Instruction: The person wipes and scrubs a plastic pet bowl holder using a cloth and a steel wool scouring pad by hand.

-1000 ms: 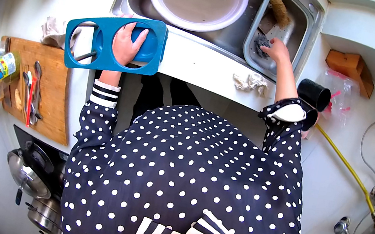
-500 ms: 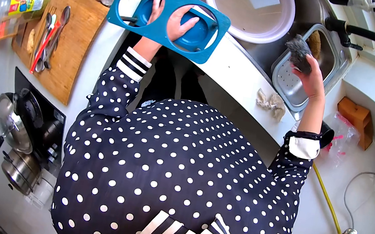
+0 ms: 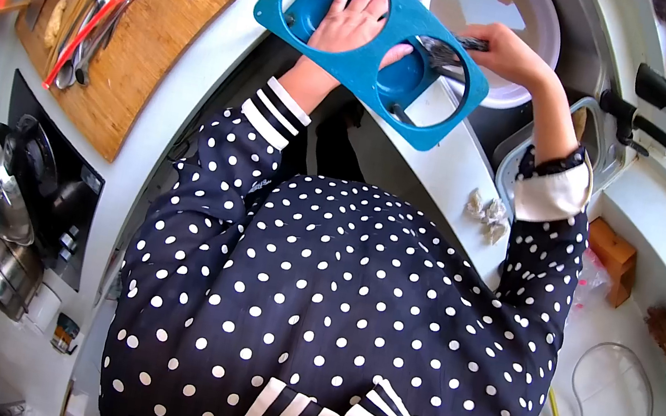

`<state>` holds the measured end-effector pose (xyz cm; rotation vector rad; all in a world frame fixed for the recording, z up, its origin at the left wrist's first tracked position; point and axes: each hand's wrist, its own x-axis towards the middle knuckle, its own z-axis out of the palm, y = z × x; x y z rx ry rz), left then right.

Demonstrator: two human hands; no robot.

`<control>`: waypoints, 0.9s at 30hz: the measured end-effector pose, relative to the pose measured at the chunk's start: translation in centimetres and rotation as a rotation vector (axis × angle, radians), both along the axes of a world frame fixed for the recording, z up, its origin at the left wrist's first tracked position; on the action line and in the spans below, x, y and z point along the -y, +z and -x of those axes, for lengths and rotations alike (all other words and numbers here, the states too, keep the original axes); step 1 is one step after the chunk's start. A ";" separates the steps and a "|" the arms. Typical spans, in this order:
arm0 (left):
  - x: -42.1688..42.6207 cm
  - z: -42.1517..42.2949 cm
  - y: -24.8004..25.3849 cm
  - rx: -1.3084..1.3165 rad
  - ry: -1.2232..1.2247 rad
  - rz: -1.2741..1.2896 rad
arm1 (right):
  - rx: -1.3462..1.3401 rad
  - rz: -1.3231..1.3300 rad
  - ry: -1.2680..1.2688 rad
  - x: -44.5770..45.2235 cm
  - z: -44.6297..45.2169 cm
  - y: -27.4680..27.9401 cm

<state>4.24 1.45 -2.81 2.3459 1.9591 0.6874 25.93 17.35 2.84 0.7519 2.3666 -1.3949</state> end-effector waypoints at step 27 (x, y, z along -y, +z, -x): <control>0.1 0.1 0.8 0.001 0.000 -0.091 | -0.321 -0.270 -0.026 3.9 0.6 0.6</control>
